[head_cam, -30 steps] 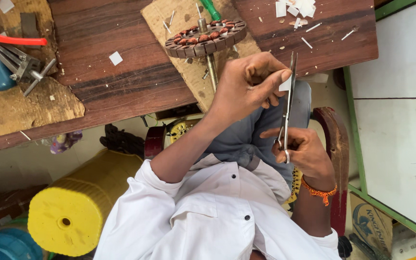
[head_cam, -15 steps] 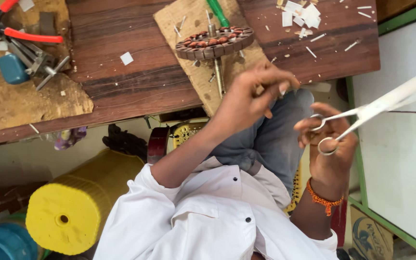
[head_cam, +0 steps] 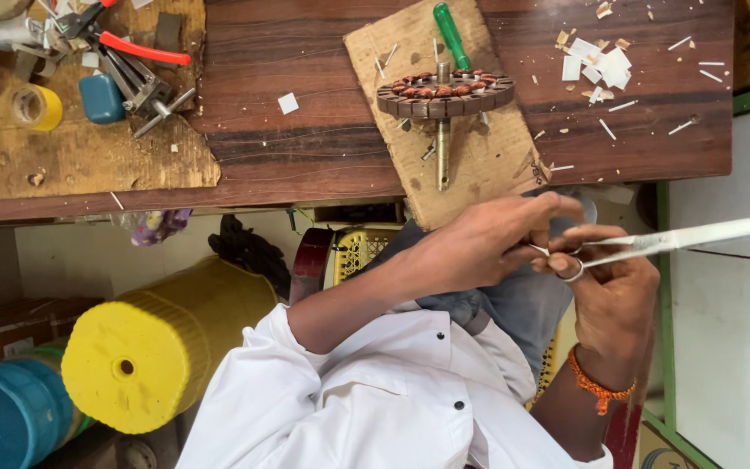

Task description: The person inserts small white insulating pieces into slots on a circular electrical component, using scissors to trim the pieces and a screwdriver to adjust the assembly. The person repeats this process for multiple slots around the component.

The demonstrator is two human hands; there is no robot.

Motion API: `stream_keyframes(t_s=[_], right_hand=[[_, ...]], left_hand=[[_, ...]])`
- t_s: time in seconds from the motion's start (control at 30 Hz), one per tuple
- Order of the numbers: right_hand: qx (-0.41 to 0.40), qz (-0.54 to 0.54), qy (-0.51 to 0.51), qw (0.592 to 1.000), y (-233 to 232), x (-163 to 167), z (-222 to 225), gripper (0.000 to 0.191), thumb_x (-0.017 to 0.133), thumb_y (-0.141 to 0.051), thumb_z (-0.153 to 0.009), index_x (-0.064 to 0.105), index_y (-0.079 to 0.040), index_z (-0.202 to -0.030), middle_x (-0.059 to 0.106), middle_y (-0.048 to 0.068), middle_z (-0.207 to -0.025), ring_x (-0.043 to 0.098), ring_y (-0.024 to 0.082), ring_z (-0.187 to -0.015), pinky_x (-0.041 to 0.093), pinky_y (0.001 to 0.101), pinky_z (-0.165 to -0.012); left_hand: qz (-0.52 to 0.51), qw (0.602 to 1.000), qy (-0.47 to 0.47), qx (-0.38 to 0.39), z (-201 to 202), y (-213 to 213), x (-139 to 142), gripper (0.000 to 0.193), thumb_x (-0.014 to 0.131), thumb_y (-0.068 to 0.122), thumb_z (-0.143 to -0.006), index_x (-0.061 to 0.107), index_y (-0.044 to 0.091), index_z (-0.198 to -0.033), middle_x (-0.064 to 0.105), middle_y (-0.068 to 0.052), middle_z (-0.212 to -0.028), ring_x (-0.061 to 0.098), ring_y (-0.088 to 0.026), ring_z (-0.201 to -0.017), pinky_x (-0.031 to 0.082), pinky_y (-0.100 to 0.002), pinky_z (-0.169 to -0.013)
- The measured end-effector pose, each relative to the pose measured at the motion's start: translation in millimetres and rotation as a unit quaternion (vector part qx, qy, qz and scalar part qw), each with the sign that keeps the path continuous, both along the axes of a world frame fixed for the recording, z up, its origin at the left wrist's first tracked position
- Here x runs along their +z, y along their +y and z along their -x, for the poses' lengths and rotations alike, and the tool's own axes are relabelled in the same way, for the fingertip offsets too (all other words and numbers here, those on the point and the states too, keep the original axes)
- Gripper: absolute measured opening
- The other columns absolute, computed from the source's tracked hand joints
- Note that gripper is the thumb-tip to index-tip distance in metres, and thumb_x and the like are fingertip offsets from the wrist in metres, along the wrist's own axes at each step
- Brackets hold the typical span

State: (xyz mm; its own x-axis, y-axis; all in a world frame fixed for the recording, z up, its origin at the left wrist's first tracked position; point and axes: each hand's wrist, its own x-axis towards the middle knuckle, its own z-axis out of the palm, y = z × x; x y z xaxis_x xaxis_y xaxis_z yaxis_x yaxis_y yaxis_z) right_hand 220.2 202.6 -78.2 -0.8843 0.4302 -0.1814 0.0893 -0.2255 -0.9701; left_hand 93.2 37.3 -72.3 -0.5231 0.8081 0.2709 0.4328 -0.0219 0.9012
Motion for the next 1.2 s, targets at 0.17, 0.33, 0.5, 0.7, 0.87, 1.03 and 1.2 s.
stream_keyframes(t_s=[0.17,0.33,0.5,0.7,0.87,1.03,1.2], right_hand=[[0.0,-0.072,-0.03,0.997,-3,2,-11,0.03,0.077,0.007,-0.088,0.062,0.005,-0.114,0.072,0.014,-0.104,0.075,0.019,-0.092,0.062,0.0281,-0.084],[-0.038,-0.159,0.018,0.986,-23,-3,-11,0.027,0.078,0.007,-0.092,0.06,0.001,-0.11,0.071,0.011,-0.108,0.069,0.011,-0.097,0.058,0.0224,-0.085],[-0.076,-0.109,0.101,0.986,-40,-9,-2,0.022,0.078,0.01,-0.1,0.057,0.003,-0.103,0.065,0.008,-0.105,0.067,0.01,-0.095,0.056,0.0196,-0.083],[-0.067,-0.033,0.132,0.988,-28,1,5,0.027,0.076,0.007,-0.098,0.054,-0.001,-0.111,0.07,0.014,-0.1,0.073,0.016,-0.084,0.064,0.0279,-0.078],[0.02,-0.045,0.116,0.992,-8,0,2,0.026,0.076,0.001,-0.099,0.057,0.003,-0.117,0.072,0.016,-0.101,0.074,0.018,-0.089,0.064,0.0303,-0.082],[0.183,0.021,-0.048,0.982,6,-23,-1,0.043,0.076,-0.012,-0.09,0.059,0.002,-0.126,0.07,0.008,-0.099,0.069,0.015,-0.088,0.059,0.0304,-0.081],[0.337,0.01,-0.127,0.933,9,-35,-11,0.082,0.091,-0.037,-0.07,0.064,-0.001,-0.138,0.067,0.0,-0.087,0.063,0.011,-0.082,0.053,0.0275,-0.077]], left_hand=[[-0.045,0.968,-0.247,-0.009,-13,2,-16,0.02,0.073,0.01,-0.098,0.065,0.006,-0.116,0.07,-0.001,-0.1,0.071,-0.011,-0.083,0.063,-0.026,-0.067],[-0.081,0.947,-0.311,0.021,-24,2,-16,0.012,0.073,0.006,-0.096,0.072,0.005,-0.108,0.061,-0.001,-0.099,0.068,-0.012,-0.082,0.059,-0.026,-0.068],[-0.069,0.994,0.056,0.061,-21,-7,-6,0.03,0.08,0.0,-0.085,0.076,0.01,-0.114,0.057,-0.004,-0.088,0.058,-0.022,-0.085,0.052,-0.035,-0.076],[-0.106,0.99,-0.021,0.092,-17,-10,7,0.032,0.079,0.002,-0.091,0.071,0.008,-0.121,0.072,-0.007,-0.105,0.07,-0.018,-0.095,0.057,-0.029,-0.083],[-0.129,0.978,-0.135,0.091,-7,-9,2,0.021,0.077,0.004,-0.095,0.076,0.007,-0.116,0.078,-0.006,-0.102,0.074,-0.013,-0.091,0.06,-0.025,-0.082],[-0.109,0.973,-0.169,0.118,19,-3,-11,0.011,0.075,0.012,-0.099,0.078,0.008,-0.108,0.079,-0.002,-0.1,0.073,-0.007,-0.082,0.058,-0.021,-0.071],[-0.081,0.954,-0.267,0.113,28,0,-19,0.019,0.074,0.017,-0.099,0.077,0.001,-0.108,0.077,-0.001,-0.092,0.066,-0.003,-0.082,0.052,-0.02,-0.069]])
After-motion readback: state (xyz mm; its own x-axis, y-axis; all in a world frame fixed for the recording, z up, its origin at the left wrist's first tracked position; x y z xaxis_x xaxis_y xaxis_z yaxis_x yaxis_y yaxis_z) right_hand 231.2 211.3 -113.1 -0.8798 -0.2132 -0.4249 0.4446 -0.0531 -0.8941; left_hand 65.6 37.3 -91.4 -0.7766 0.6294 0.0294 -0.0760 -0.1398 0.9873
